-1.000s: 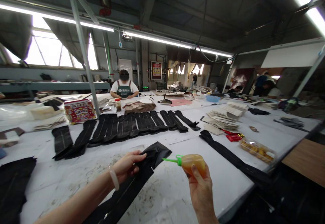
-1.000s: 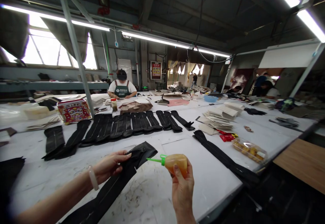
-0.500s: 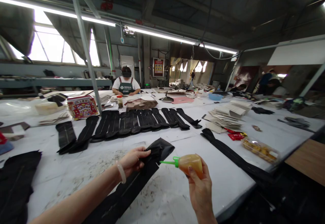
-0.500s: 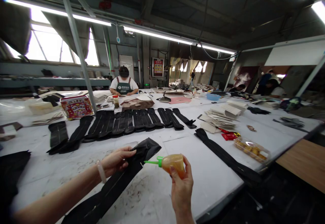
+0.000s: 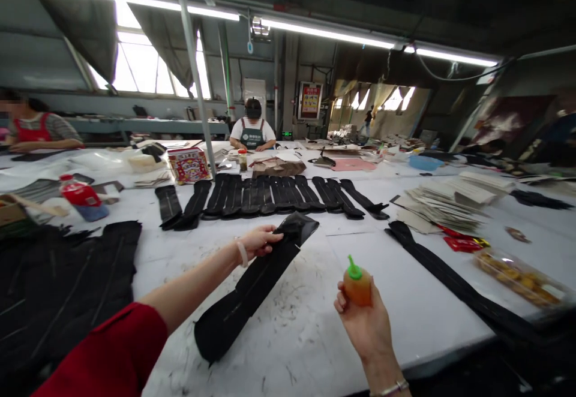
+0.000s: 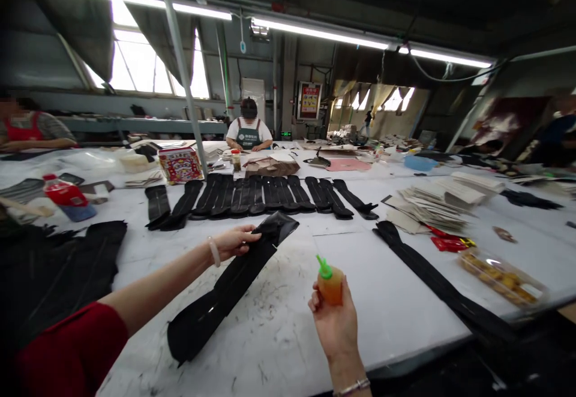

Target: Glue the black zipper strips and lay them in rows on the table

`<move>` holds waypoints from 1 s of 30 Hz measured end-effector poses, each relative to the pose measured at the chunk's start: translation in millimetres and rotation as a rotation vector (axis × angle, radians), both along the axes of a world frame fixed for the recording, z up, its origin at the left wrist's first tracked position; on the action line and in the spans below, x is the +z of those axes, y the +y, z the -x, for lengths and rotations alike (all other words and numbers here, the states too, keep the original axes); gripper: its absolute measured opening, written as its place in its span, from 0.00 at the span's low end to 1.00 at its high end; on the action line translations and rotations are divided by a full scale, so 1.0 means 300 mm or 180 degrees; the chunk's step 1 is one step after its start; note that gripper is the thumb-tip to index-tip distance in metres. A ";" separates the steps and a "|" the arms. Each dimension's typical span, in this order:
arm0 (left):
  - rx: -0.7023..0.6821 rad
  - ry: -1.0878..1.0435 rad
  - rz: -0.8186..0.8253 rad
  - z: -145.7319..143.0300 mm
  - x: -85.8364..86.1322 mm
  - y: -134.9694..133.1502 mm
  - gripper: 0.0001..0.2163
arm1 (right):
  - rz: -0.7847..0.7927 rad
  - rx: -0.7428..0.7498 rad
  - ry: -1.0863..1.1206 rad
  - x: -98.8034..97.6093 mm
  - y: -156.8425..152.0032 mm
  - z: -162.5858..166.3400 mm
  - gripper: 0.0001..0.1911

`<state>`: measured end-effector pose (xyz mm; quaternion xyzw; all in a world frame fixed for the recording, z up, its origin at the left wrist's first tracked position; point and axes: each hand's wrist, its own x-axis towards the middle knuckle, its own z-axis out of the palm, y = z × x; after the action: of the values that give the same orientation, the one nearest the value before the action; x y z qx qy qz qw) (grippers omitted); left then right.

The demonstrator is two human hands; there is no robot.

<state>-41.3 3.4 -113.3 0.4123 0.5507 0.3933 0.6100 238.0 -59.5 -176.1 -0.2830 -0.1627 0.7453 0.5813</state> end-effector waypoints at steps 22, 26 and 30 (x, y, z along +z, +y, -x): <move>0.0489 0.0832 -0.1655 0.143 0.347 -0.275 0.18 | -0.1031 0.0172 -0.2744 -0.229 0.059 0.098 0.27; 0.0907 0.0802 -0.1655 0.116 0.405 -0.383 0.27 | -0.1150 -0.0150 -0.3502 -0.226 0.053 0.088 0.18; 0.1589 0.0894 -0.1511 0.066 0.382 -0.415 0.29 | -0.1129 -0.0543 -0.3848 -0.174 -0.009 0.060 0.25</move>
<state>-61.2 -121.0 1.1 0.4452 0.6060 0.5864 0.3012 219.9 -62.2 -228.3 -0.5652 -0.5600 0.3667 0.4822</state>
